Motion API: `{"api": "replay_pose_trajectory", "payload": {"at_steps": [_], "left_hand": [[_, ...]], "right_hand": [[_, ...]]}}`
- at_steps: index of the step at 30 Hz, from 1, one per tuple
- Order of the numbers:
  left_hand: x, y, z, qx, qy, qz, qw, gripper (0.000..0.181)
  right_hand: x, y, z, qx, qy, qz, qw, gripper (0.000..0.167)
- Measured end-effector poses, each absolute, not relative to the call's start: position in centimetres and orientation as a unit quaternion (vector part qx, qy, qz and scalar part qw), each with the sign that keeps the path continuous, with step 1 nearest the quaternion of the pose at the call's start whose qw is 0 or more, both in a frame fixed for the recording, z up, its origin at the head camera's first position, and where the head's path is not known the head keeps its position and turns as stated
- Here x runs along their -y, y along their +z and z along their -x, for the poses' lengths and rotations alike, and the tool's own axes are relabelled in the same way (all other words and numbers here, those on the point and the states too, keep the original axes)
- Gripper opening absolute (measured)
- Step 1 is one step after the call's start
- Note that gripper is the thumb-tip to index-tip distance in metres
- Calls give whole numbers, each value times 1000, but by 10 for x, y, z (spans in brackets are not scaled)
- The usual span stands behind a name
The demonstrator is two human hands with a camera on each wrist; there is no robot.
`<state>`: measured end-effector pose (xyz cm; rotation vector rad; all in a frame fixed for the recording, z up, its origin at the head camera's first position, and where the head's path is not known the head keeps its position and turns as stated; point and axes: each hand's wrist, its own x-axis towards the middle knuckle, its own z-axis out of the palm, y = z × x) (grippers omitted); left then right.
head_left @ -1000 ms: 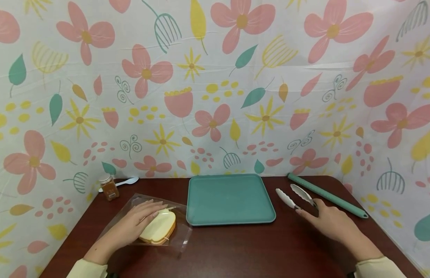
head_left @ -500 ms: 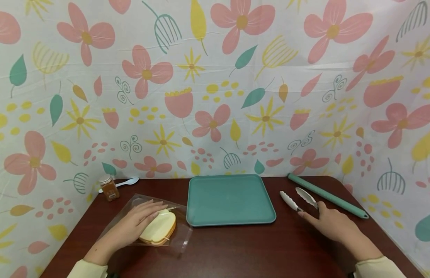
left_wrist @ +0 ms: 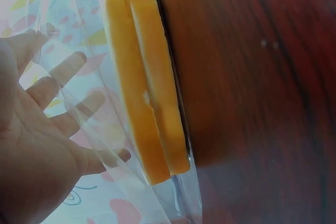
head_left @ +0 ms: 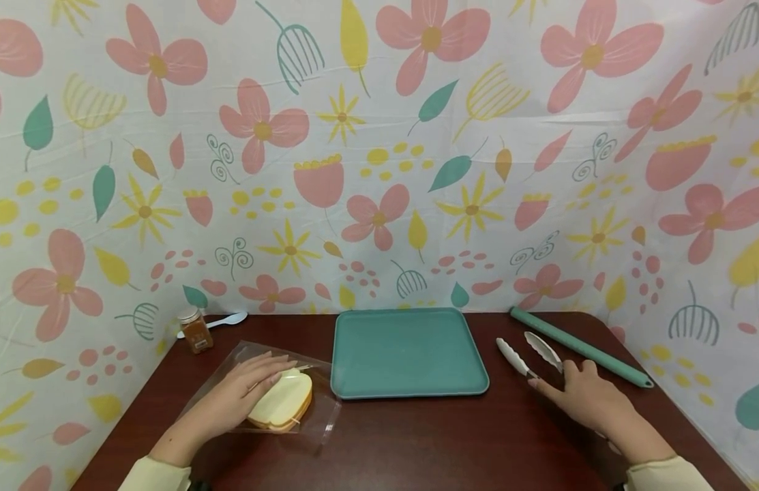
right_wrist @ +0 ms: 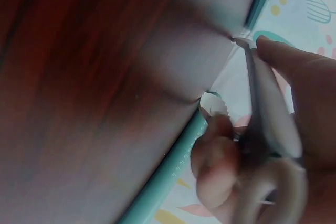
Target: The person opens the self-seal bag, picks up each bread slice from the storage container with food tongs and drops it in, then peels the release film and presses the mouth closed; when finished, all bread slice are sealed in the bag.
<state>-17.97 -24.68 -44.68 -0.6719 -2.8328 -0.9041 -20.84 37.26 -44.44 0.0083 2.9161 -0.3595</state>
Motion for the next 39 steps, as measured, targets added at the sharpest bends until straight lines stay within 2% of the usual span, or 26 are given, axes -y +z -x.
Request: {"api": "replay_pose_trajectory", "payload": {"at_steps": [17, 26, 34, 39], "left_hand": [[248, -452, 180, 929, -294, 219, 46, 37], [247, -450, 180, 927, -305, 215, 23, 38], [248, -450, 183, 931, -292, 216, 40, 38], [247, -448, 182, 932, -294, 209, 23, 38]], "right_hand": [[-367, -447, 206, -984, -111, 1, 138, 107], [-364, -450, 203, -988, -85, -2, 127, 102], [-364, -449, 204, -992, -76, 2, 105, 96], [-366, -446, 205, -990, -82, -8, 115, 116]]}}
